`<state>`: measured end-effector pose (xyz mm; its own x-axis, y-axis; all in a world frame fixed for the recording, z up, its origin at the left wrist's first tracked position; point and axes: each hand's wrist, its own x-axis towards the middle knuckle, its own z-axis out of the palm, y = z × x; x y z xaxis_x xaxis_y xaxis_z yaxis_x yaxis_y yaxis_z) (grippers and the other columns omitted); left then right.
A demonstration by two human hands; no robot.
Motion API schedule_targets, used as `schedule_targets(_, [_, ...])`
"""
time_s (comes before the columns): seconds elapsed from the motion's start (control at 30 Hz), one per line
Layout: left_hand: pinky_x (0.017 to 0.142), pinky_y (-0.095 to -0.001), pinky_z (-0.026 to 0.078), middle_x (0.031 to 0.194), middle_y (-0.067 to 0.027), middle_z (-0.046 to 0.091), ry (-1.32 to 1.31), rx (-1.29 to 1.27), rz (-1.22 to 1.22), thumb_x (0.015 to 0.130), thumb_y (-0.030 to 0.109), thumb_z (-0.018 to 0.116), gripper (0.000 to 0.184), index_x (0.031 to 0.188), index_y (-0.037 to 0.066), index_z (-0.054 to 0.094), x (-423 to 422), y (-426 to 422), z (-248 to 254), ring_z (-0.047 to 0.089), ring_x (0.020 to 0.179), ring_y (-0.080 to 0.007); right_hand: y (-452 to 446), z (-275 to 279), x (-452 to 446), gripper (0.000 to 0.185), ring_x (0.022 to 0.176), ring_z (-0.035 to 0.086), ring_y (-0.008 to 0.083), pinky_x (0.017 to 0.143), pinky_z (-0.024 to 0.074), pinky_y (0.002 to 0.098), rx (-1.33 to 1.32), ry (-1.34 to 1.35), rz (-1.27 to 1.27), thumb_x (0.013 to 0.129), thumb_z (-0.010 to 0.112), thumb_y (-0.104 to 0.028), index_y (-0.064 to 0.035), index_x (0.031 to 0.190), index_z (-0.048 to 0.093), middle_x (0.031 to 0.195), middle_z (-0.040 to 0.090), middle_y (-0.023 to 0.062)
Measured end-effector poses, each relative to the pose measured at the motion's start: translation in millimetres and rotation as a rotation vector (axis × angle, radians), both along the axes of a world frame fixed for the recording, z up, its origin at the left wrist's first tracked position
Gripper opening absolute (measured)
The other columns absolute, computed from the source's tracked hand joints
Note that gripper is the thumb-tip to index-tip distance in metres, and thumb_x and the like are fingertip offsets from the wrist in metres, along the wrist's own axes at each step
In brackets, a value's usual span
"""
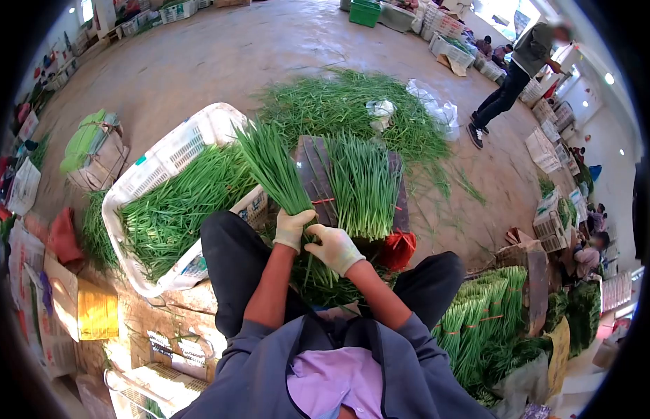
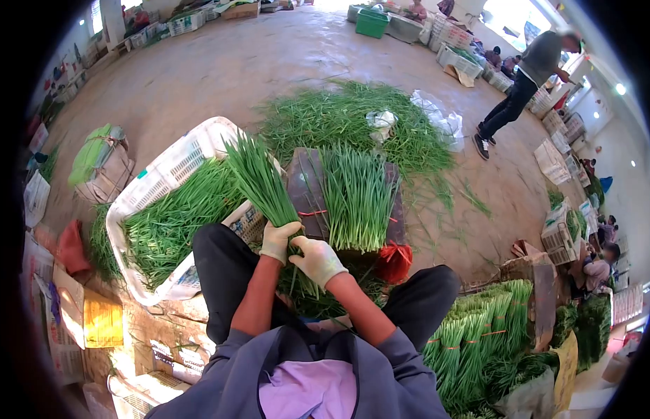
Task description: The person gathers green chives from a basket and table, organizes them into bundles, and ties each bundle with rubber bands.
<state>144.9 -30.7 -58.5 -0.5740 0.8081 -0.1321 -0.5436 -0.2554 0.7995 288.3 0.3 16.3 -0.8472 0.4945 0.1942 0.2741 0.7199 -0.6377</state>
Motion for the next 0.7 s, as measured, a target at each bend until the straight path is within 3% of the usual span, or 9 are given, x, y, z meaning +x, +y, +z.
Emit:
schedule_targets(0.17, [0.067, -0.0361, 0.057, 0.088, -0.0082, 0.069, 0.033, 0.067, 0.082, 0.076, -0.002, 0.074, 0.027, 0.102, 0.001, 0.065, -3, 3, -15, 0.068, 0.071, -0.0223, -7, -11, -4, 0.013, 0.082, 0.065, 0.034, 0.074, 0.052, 0.0417, 0.064, -0.038, 0.041, 0.08, 0.072, -0.018, -0.0073, 0.085, 0.069, 0.084, 0.067, 0.0155])
schedule_targets(0.2, [0.067, -0.0361, 0.057, 0.088, -0.0082, 0.069, 0.034, 0.069, 0.084, 0.076, -0.002, 0.074, 0.027, 0.102, 0.001, 0.065, -7, 3, -15, 0.068, 0.071, -0.0223, -4, -4, 2, 0.013, 0.074, 0.067, 0.0276, 0.068, 0.0533, 0.0376, -0.072, 0.098, 0.225, 0.082, 0.071, -0.013, -0.0046, 0.09, 0.068, 0.08, 0.069, 0.0127])
schedule_targets(0.27, [0.065, -0.0359, 0.057, 0.084, -0.0088, 0.069, -0.049, 0.085, 0.088, 0.076, -0.002, 0.074, 0.028, 0.102, 0.001, 0.065, -16, 2, -15, 0.068, 0.071, -0.0232, -18, 43, 22, 0.009, 0.065, 0.065, 0.0158, 0.061, 0.0514, 0.0293, -0.787, -0.036, 0.203, 0.084, 0.07, -0.007, -0.0013, 0.091, 0.068, 0.073, 0.066, 0.006])
schedule_targets(0.3, [0.063, -0.0365, 0.057, 0.082, -0.0103, 0.069, -0.06, 0.06, 0.146, 0.077, -0.002, 0.072, 0.025, 0.101, 0.0, 0.065, -18, 1, -10, 0.068, 0.069, -0.0241, -21, 55, 34, 0.005, 0.063, 0.061, 0.0091, 0.058, 0.0485, 0.0239, -0.934, 0.019, 0.231, 0.086, 0.067, -0.002, 0.0016, 0.089, 0.066, 0.073, 0.063, 0.0026])
schedule_targets(0.47, [0.065, -0.0423, 0.057, 0.083, -0.0149, 0.068, -0.243, 0.033, 0.199, 0.081, 0.005, 0.071, 0.02, 0.099, -0.001, 0.064, -31, -7, 3, 0.067, 0.071, -0.0283, -19, 77, 103, 0.009, 0.064, 0.062, 0.0111, 0.056, 0.0482, 0.0249, -1.238, 0.048, 0.468, 0.076, 0.069, 0.007, 0.0026, 0.084, 0.067, 0.075, 0.064, 0.0044])
schedule_targets(0.53, [0.069, -0.0426, 0.057, 0.085, -0.0144, 0.068, -0.33, 0.044, 0.189, 0.081, 0.008, 0.072, 0.021, 0.1, 0.0, 0.064, -34, -7, 3, 0.067, 0.075, -0.0283, -10, 71, 114, 0.009, 0.07, 0.064, 0.0116, 0.061, 0.0505, 0.0262, -1.216, -0.073, 0.445, 0.079, 0.069, 0.001, 0.0023, 0.088, 0.068, 0.079, 0.065, 0.0051])
schedule_targets(0.6, [0.069, -0.0422, 0.057, 0.085, -0.0137, 0.067, -0.378, 0.08, 0.151, 0.082, 0.004, 0.07, 0.017, 0.098, 0.0, 0.064, -34, -9, 5, 0.067, 0.076, -0.0267, -2, 57, 118, 0.024, 0.078, 0.067, 0.0174, 0.07, 0.0537, 0.0305, -0.721, -0.42, 0.201, 0.081, 0.071, -0.011, 0.0006, 0.102, 0.068, 0.084, 0.069, 0.0095])
schedule_targets(0.67, [0.071, -0.0411, 0.057, 0.086, -0.0113, 0.066, -0.382, 0.17, 0.13, 0.082, 0.003, 0.071, 0.017, 0.098, 0.001, 0.065, -37, -10, -5, 0.066, 0.077, -0.0253, 9, 4, 141, 0.051, 0.089, 0.069, 0.0294, 0.082, 0.0539, 0.037, 0.007, -0.489, -0.029, 0.079, 0.074, -0.024, -0.0033, 0.123, 0.061, 0.094, 0.071, 0.0163])
schedule_targets(0.7, [0.073, -0.0405, 0.058, 0.086, -0.0102, 0.066, -0.366, 0.165, 0.122, 0.082, 0.002, 0.071, 0.018, 0.098, 0.001, 0.065, -35, -10, -1, 0.066, 0.077, -0.0244, 8, 0, 144, 0.05, 0.087, 0.07, 0.0273, 0.08, 0.054, 0.0361, -0.2, -0.358, -0.085, 0.08, 0.074, -0.023, -0.0027, 0.123, 0.061, 0.094, 0.072, 0.0155])
